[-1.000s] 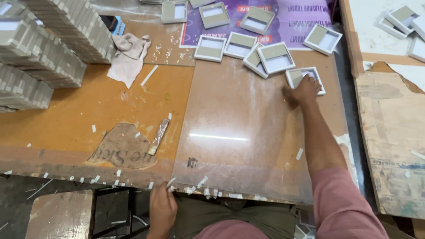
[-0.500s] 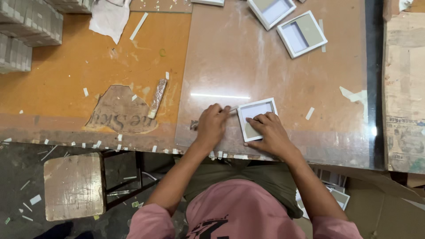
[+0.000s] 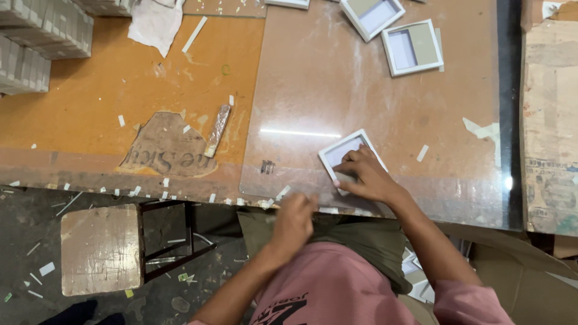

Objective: The person assembles small square frames by hand on a workbench. They pick up frame parts, align them, and press them together, then place the completed frames aside. The process is repeated for multiple frames.

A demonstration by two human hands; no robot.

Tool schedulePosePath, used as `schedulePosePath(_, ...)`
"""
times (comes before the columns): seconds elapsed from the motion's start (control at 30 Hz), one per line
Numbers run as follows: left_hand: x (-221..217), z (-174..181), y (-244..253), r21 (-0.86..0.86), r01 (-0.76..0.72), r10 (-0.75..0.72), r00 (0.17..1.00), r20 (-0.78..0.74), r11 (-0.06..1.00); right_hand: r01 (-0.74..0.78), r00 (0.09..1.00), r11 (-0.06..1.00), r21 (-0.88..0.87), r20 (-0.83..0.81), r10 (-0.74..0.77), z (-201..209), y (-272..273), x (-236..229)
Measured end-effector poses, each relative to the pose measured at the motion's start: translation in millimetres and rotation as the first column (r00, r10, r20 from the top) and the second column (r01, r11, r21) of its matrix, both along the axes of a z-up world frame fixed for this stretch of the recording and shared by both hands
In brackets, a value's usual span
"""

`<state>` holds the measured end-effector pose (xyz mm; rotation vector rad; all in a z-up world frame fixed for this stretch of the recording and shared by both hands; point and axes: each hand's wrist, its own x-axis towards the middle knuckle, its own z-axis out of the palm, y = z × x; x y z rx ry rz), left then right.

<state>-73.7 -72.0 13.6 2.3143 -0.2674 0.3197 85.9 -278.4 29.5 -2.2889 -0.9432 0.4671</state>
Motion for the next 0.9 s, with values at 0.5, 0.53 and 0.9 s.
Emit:
schedulePosePath(0.5,128,-34,20,0.148,0.039,-0.042,0.999,0.017,0.988,-0.222,0.970,0.974,0.050,0.107,0.216,-6,15,-36)
schedulePosePath(0.53,118,-36,20,0.163,0.069,-0.076,0.997,0.032,0.984,-0.227,0.970,0.973,0.037,0.103,0.222,-7,14,-39)
schedulePosePath(0.9,-28,4,36,-0.044,0.015,-0.022,0.988,-0.153,0.999,-0.143,0.980,0.990,0.011,0.142,0.140,-4,28,-35)
